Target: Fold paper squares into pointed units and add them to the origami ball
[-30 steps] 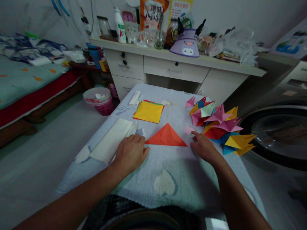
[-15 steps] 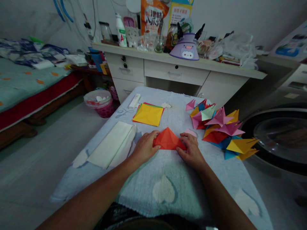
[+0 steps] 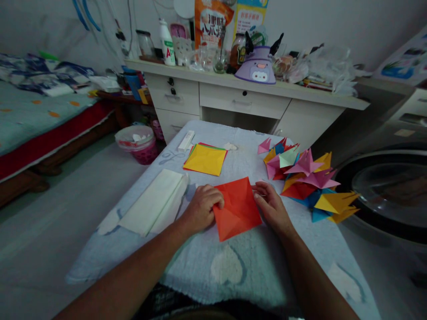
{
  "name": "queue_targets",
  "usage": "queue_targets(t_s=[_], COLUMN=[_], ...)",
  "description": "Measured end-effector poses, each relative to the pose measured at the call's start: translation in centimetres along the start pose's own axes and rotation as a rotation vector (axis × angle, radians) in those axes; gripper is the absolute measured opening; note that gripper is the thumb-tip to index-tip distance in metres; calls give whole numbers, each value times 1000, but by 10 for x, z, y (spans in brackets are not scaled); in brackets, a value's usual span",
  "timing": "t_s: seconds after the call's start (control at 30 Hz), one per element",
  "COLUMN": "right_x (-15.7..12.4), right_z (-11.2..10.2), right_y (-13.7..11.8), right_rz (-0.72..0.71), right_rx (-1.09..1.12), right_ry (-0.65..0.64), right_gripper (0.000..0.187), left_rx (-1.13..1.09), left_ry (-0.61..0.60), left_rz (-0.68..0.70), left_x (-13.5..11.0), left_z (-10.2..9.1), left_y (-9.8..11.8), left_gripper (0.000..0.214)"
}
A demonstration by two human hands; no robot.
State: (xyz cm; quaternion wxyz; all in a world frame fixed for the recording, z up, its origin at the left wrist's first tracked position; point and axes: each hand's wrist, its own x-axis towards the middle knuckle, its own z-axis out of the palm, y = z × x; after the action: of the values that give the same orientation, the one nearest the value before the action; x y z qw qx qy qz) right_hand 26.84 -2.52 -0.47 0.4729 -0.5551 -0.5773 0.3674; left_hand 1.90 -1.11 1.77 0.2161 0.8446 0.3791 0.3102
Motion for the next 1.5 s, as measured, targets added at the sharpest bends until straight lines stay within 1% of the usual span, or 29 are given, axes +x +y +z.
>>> queue_targets(t_s=[0.13, 0.23, 0.4, 0.6, 0.67, 0.77, 0.83, 0.9, 0.97, 1.07, 1.2, 1.27, 1.33, 1.43, 1.5], right_x=[-2, -2, -1, -1, -1, -1, -2, -2, -3, -4, -7, -8, -9, -8, -7], right_z=[3, 6, 8, 9, 10, 10, 9, 8, 8, 9, 11, 9, 6, 0, -3], right_y=[-5, -7, -8, -7, -5, -2, 1, 1, -1, -6, -11, -11, -10, -8, -6], right_rz=[81, 110, 88, 64, 35, 3, 14, 39, 53, 52, 49, 53, 45, -55, -156], right_rx=[194, 226, 243, 309, 311, 212, 143, 131, 149, 175, 218, 176, 69, -217, -466], right_ry=[-82, -103, -72, -35, -42, -26, -19, -30, -41, -48, -106, -144, -166, -148, -91], right_gripper=[47, 48, 49, 53, 50, 40, 34, 32, 33, 32, 30, 29, 28, 32, 39], left_rx=[5, -11, 23, 132, 163, 233, 285, 328, 367, 429, 474, 494, 510, 488, 456], left_ry=[0, 3, 30, 85, 103, 108, 102, 101, 105, 115, 92, 46, -14, -113, -178], left_rz=[25, 38, -12, 55, 93, 177, 240, 279, 279, 241, 200, 192, 183, 155, 127], left_x=[0, 0, 0, -6, -10, -13, -13, -12, -11, -10, -11, -11, -10, -7, -5], left_z=[2, 2, 1, 2, 2, 1, 0, 1, 2, 4, 5, 5, 5, 5, 5], left_y=[-1, -1, 2, 4, 5, 7, 8, 8, 8, 7, 7, 6, 4, 2, 1], left_gripper=[22, 22, 21, 22, 17, 11, 14, 15, 16, 20, 23, 22, 18, 15, 15])
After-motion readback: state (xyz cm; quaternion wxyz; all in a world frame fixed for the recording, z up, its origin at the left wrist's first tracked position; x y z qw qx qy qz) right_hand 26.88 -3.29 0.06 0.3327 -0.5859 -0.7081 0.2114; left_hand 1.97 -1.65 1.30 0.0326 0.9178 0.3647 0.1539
